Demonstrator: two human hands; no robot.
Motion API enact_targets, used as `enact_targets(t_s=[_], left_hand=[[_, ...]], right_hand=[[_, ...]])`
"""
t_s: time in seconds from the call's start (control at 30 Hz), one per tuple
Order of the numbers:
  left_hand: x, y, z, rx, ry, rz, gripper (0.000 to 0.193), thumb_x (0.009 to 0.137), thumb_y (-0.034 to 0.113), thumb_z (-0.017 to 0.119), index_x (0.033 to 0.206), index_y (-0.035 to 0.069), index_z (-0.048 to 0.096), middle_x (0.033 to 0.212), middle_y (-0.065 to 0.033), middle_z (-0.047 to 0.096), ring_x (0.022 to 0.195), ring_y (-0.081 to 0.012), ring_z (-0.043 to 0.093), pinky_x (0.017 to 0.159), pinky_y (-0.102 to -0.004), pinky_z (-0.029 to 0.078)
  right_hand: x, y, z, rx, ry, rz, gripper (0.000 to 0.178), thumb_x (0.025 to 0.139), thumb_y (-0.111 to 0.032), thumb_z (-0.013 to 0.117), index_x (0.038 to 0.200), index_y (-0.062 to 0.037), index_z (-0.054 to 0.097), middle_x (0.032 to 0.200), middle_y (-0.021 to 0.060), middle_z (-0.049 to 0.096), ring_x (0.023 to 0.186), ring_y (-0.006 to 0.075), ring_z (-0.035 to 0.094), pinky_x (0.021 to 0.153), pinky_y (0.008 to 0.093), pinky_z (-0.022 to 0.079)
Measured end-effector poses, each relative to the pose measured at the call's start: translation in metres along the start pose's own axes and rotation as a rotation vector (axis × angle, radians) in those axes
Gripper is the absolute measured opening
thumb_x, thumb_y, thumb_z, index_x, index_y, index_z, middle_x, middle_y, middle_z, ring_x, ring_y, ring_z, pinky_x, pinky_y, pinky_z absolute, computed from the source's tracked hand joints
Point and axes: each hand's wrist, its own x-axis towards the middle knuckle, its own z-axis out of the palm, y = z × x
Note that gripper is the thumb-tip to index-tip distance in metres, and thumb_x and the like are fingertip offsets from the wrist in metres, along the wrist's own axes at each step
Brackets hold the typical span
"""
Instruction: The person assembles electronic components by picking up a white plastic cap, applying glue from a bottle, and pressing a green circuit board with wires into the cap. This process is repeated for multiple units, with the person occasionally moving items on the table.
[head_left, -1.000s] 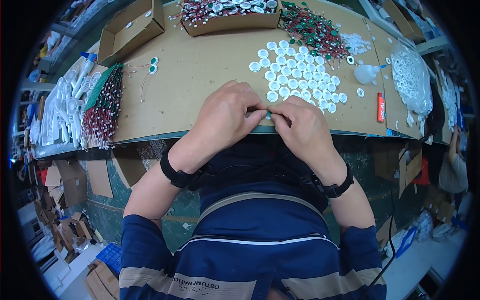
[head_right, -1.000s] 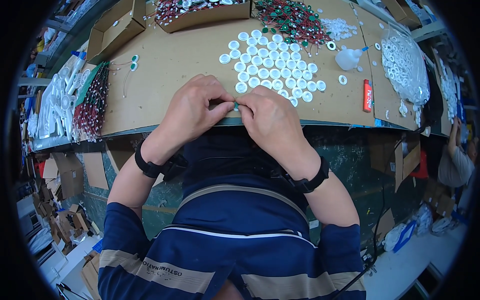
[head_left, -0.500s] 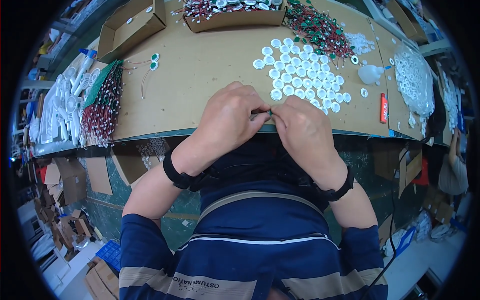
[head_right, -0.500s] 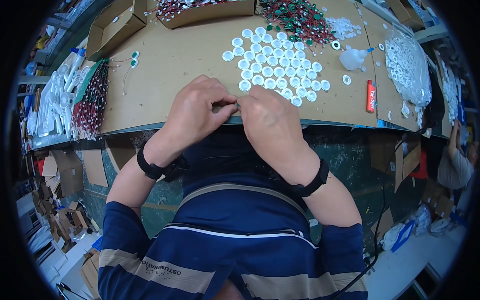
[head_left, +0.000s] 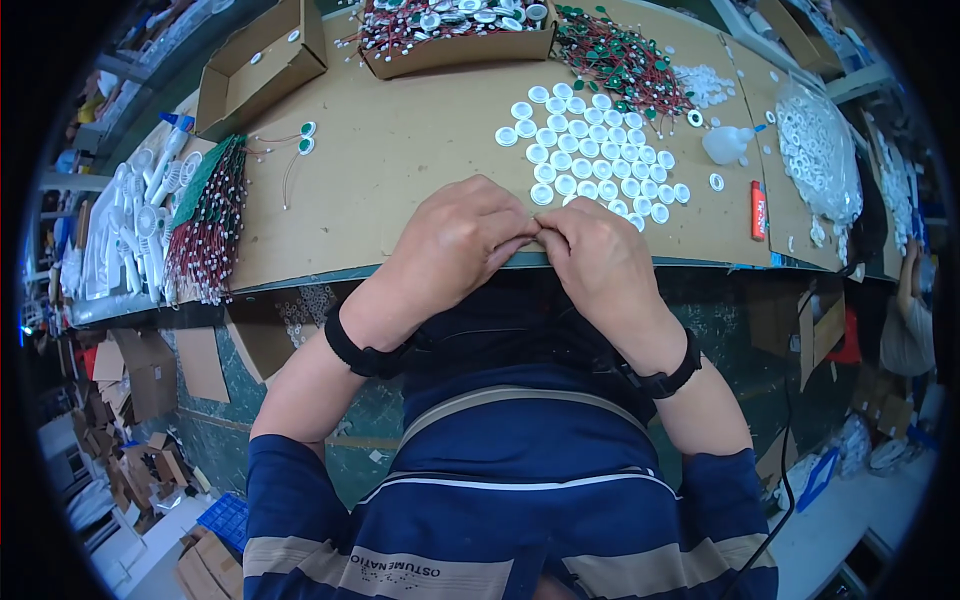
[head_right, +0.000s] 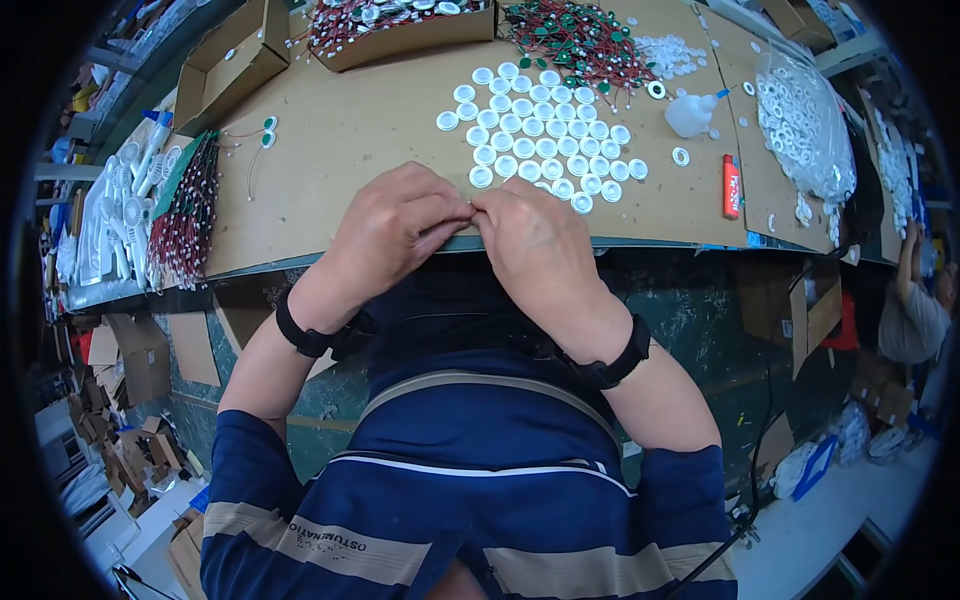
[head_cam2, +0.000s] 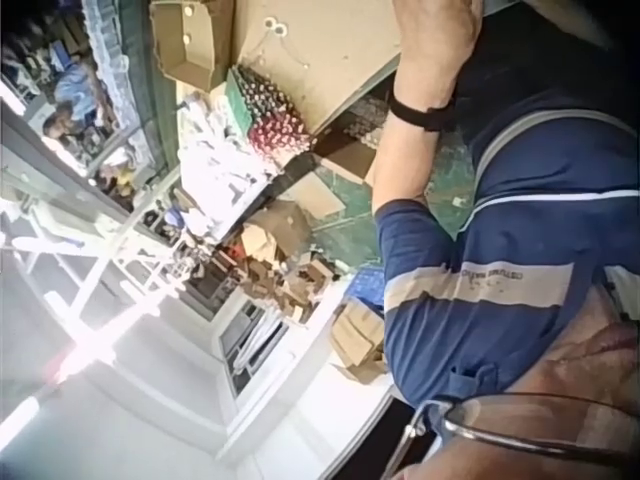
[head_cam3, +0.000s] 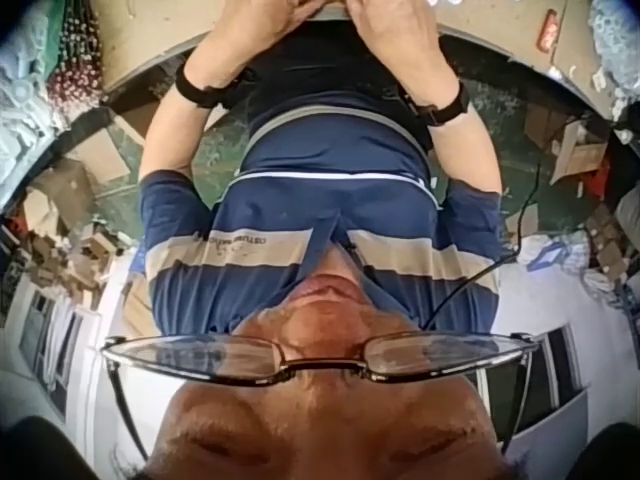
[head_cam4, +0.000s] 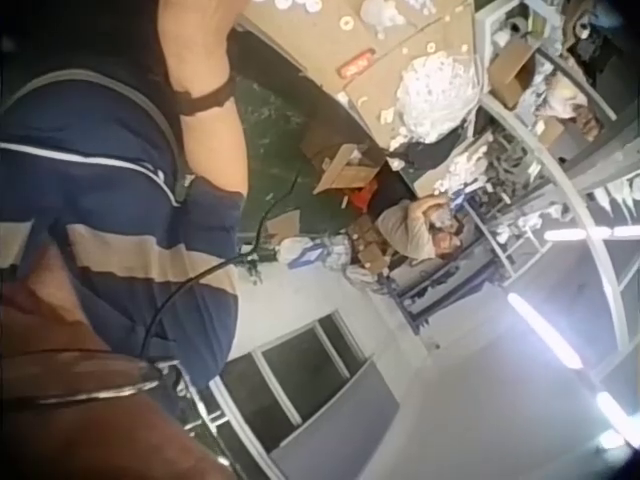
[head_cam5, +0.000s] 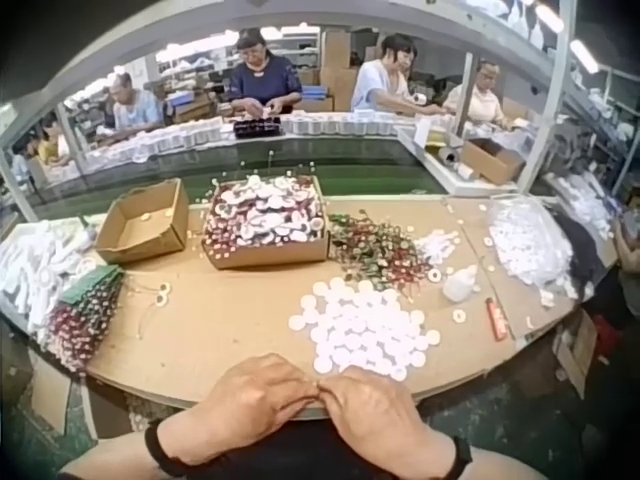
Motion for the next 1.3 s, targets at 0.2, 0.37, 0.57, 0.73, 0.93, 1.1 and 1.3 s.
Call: enact_targets(t_s=[0.2, 0.37, 0.57, 0.73, 0.93, 1.1, 1.3], left_hand=[[0.005, 0.008, 0.005, 0.124, -0.019, 0.070, 0.021, 0.086, 0.002, 0.091, 0.105, 0.003, 0.083, 0.101, -0.0106, 0.079, 0.094, -0.0327, 0.076, 0.081, -0.0445, 0.063], [0.008, 0.014, 0.003, 0.162, -0.018, 0.080, 0.014, 0.091, 0.006, 0.085, 0.105, 0.004, 0.082, 0.100, -0.0100, 0.078, 0.097, -0.0317, 0.075, 0.085, -0.0454, 0.062], [0.009, 0.017, -0.002, 0.152, -0.046, 0.034, 0.017, 0.091, 0.001, 0.087, 0.106, 0.004, 0.081, 0.099, -0.0111, 0.076, 0.094, -0.0327, 0.074, 0.085, -0.0448, 0.062], [0.011, 0.023, 0.004, 0.183, -0.029, -0.005, 0.019, 0.089, -0.001, 0.089, 0.105, 0.003, 0.080, 0.098, -0.0113, 0.076, 0.093, -0.0332, 0.073, 0.084, -0.0448, 0.062], [0.013, 0.027, 0.005, 0.194, -0.014, 0.001, 0.018, 0.090, 0.000, 0.089, 0.105, 0.003, 0.080, 0.097, -0.0109, 0.075, 0.093, -0.0335, 0.073, 0.083, -0.0454, 0.062], [0.011, 0.022, 0.006, 0.189, 0.001, -0.020, 0.016, 0.091, 0.002, 0.089, 0.104, 0.004, 0.080, 0.097, -0.0107, 0.076, 0.093, -0.0335, 0.073, 0.083, -0.0456, 0.062], [0.010, 0.023, 0.010, 0.187, 0.014, -0.037, 0.014, 0.092, 0.003, 0.089, 0.104, 0.005, 0.080, 0.098, -0.0108, 0.076, 0.093, -0.0335, 0.073, 0.083, -0.0457, 0.061]], right_hand=[[-0.012, 0.008, -0.017, 0.108, 0.169, -0.060, 0.016, 0.099, 0.000, 0.082, 0.114, -0.0007, 0.085, 0.101, 0.0150, 0.080, 0.088, 0.0323, 0.079, 0.079, 0.0405, 0.063], [-0.029, 0.026, -0.055, 0.140, 0.338, 0.097, 0.016, 0.101, 0.004, 0.080, 0.117, 0.0007, 0.084, 0.103, 0.0110, 0.079, 0.085, 0.0192, 0.076, 0.076, 0.0307, 0.061], [-0.050, 0.099, -0.077, 0.120, 0.622, 0.256, 0.036, 0.103, 0.001, 0.080, 0.139, 0.0013, 0.077, 0.126, 0.0130, 0.077, 0.094, 0.0179, 0.076, 0.082, 0.0294, 0.062], [-0.027, 0.136, -0.080, -0.111, 0.708, 0.319, 0.052, 0.101, -0.005, 0.084, 0.150, 0.0005, 0.069, 0.140, 0.0159, 0.075, 0.109, 0.0237, 0.078, 0.093, 0.0341, 0.064], [0.015, 0.161, -0.080, -0.124, 0.689, 0.372, 0.057, 0.100, -0.015, 0.087, 0.152, -0.0008, 0.068, 0.142, 0.0187, 0.077, 0.122, 0.0301, 0.078, 0.102, 0.0402, 0.064], [0.028, 0.159, -0.084, -0.019, 0.558, 0.467, 0.061, 0.101, -0.017, 0.087, 0.156, -0.0013, 0.066, 0.140, 0.0174, 0.079, 0.124, 0.0258, 0.078, 0.103, 0.0392, 0.063], [0.004, 0.138, -0.069, 0.665, 0.617, 0.134, 0.060, 0.109, -0.013, 0.079, 0.163, 0.0038, 0.059, 0.135, 0.0137, 0.078, 0.108, 0.0191, 0.078, 0.087, 0.0345, 0.065]])
